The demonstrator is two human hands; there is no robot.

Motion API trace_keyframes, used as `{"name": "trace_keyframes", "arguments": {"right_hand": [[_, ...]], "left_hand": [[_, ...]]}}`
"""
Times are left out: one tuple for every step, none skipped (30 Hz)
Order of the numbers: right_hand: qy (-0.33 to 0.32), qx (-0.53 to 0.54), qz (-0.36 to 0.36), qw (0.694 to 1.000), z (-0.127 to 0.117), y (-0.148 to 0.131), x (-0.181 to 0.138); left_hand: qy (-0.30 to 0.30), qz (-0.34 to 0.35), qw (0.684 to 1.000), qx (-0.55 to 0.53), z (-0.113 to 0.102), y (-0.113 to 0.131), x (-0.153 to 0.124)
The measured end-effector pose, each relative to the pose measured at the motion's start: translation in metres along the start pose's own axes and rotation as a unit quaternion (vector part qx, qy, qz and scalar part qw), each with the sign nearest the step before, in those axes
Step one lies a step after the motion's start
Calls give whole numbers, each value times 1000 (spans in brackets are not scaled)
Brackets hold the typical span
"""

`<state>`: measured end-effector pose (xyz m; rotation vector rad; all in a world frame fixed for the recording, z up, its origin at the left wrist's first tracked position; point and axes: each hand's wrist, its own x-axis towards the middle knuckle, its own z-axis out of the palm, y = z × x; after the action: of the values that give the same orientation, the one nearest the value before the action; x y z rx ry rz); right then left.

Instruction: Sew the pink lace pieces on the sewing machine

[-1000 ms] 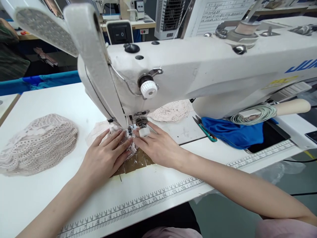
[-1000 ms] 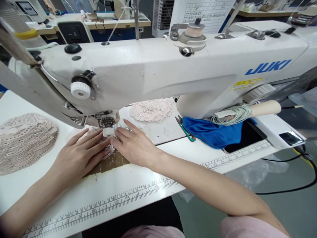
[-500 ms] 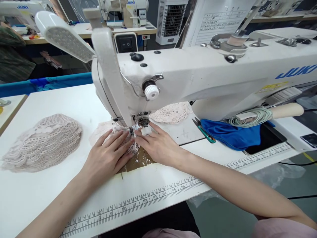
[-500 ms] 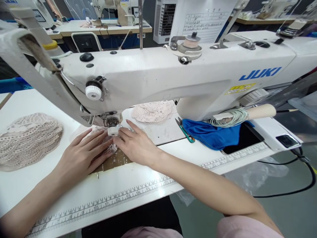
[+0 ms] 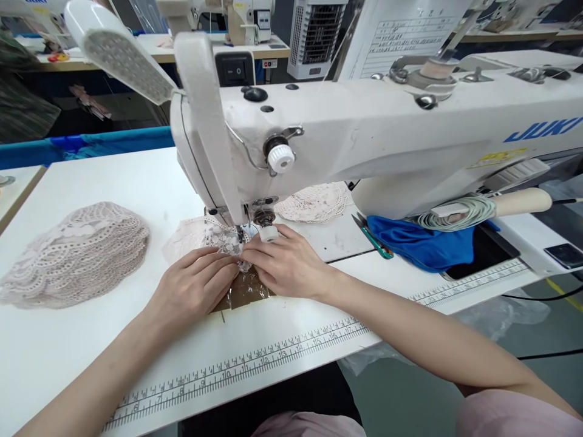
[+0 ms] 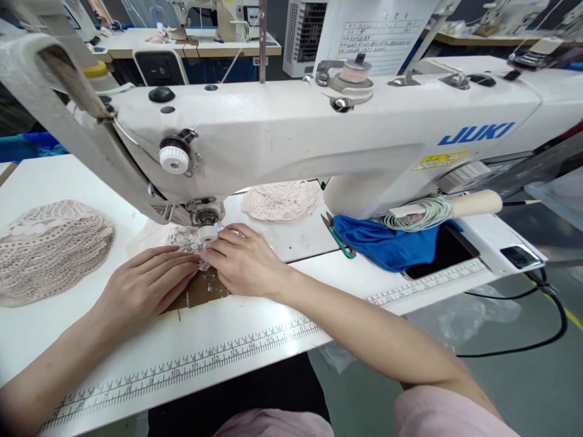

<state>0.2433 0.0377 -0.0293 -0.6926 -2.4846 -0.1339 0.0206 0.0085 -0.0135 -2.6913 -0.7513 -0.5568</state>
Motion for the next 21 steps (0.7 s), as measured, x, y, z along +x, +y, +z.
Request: {"name": "trace_keyframes", "arguments": {"right_hand": [[15, -6, -3, 1000, 1, 0, 1], [30, -9, -2, 1000, 3, 0, 1], [42, -7, 5, 999, 4, 1, 2], [49, 2, 17, 999, 5, 2, 2], [51, 15, 37, 998, 4, 3, 3], [46, 28, 62, 997, 4, 4, 4], [34, 37, 90, 995, 2, 5, 5], [16, 39, 117, 992, 0, 6, 7], [-9, 34, 143, 989, -3, 7, 9], [-35, 27, 165, 985, -5, 7, 12], [-57, 21, 181, 982, -8, 7, 14], [-72, 16, 194, 978, -10, 7, 17], [-81, 13, 204, 976, -12, 6, 19], [-84, 10, 209, 974, -13, 5, 21], [-84, 7, 213, 973, -14, 5, 22], [-82, 3, 215, 973, -14, 4, 23], [-81, 0, 216, 973, -14, 3, 24], [-79, -3, 215, 973, -14, 3, 24], [-78, -4, 214, 974, -13, 3, 24], [-77, -6, 213, 974, -13, 3, 24], [-77, -6, 213, 974, -13, 3, 24]], "left_hand": [[1, -7, 1000, -7, -1, 1, 1], [3, -22, 1000, -15, -1, 2, 3], [1, -49, 998, -26, -1, 2, 5], [-6, -84, 996, -39, -2, 2, 7], [-19, -123, 991, -54, -1, 1, 9], [-38, -158, 985, -66, 0, 0, 11], [-59, -184, 978, -78, 1, -3, 13], [-80, -196, 973, -86, 3, -5, 15], [-94, -202, 970, -93, 5, -8, 18], [-102, -208, 968, -100, 7, -11, 20], [-106, -214, 966, -103, 9, -13, 23], [-107, -223, 963, -104, 10, -14, 26], [-107, -236, 960, -103, 12, -14, 29], [-107, -251, 957, -97, 14, -14, 33], [-104, -269, 953, -87, 15, -13, 35], [-103, -288, 949, -76, 17, -11, 38], [-100, -306, 944, -65, 18, -10, 39], [-95, -320, 941, -57, 19, -8, 40], [-89, -329, 939, -52, 21, -8, 40], [-84, -331, 938, -51, 22, -7, 39], [-81, -329, 939, -53, 22, -8, 39]]}}
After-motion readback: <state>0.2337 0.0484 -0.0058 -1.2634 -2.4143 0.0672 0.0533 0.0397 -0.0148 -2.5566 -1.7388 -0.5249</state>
